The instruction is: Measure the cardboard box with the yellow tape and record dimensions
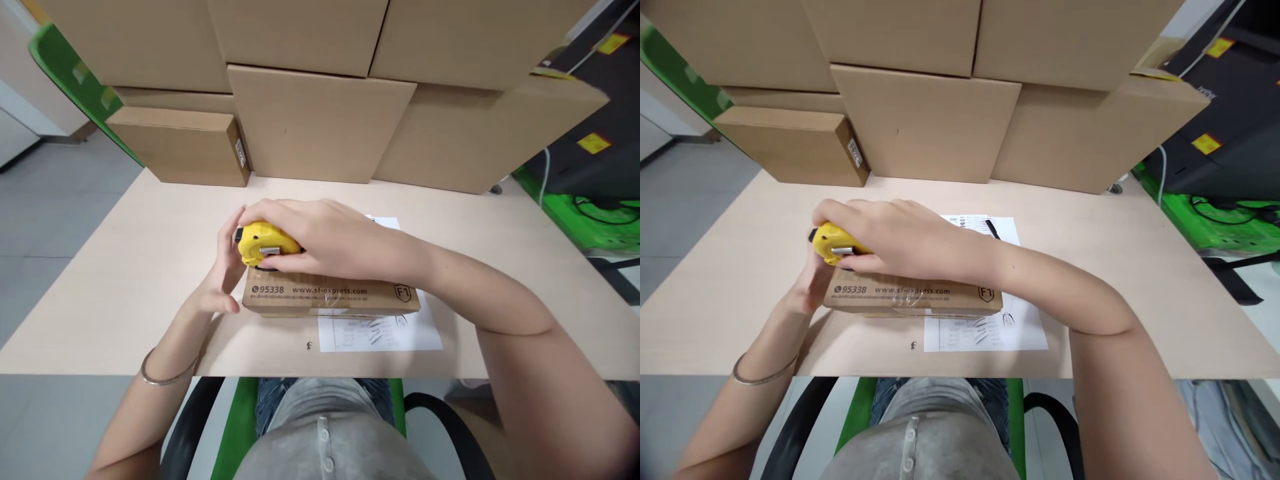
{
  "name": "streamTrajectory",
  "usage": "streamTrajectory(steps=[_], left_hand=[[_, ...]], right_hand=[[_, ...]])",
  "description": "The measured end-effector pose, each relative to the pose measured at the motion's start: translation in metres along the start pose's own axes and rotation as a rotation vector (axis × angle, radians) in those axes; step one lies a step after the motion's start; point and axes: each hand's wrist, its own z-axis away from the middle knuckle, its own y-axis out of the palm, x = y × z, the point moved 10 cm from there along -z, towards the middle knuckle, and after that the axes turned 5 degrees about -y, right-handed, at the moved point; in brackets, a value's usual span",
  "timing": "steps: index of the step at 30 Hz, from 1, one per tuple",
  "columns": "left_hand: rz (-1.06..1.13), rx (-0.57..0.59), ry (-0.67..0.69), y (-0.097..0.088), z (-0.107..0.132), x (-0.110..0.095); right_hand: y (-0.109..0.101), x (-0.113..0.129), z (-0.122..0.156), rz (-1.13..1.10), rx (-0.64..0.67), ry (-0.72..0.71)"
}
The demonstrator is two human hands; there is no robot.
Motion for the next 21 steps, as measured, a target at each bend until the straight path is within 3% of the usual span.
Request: streamTrajectory(steps=[3, 6, 8, 10, 13, 15, 17, 21], left_hand=[[-0.186, 0.198, 0.007, 0.010, 0.007, -0.005], [-0.328, 0.218, 0.020, 0.014, 0.010, -0.005], [-0.311, 0.127, -0.002, 0.013, 0.007, -0.004], [-0.153, -0.046, -0.075, 0.007, 0.004, -0.002], [0.177, -0.325, -0.380, 0.002, 0.009, 0.022], [0.297, -0.388, -0.660, 0.014, 0.020, 0.042], [0.358, -0.379, -0.828, 0.027, 0.027, 0.053], [0.397, -0.365, -0.866, 0.032, 0.025, 0.062]], right_hand=[[-0.015, -0.007, 0.004, -0.014, -0.086, 0.032], [-0.048, -0.021, 0.024, 0.012, -0.272, 0.124], [-0.068, -0.027, 0.045, 0.043, -0.373, 0.191], [-0.081, -0.026, 0.067, 0.074, -0.423, 0.259], [-0.088, -0.019, 0.098, 0.092, -0.467, 0.359], [-0.083, -0.015, 0.114, 0.058, -0.490, 0.413], [-0.066, -0.015, 0.121, -0.023, -0.472, 0.456], [-0.001, -0.029, 0.118, -0.274, -0.281, 0.551]])
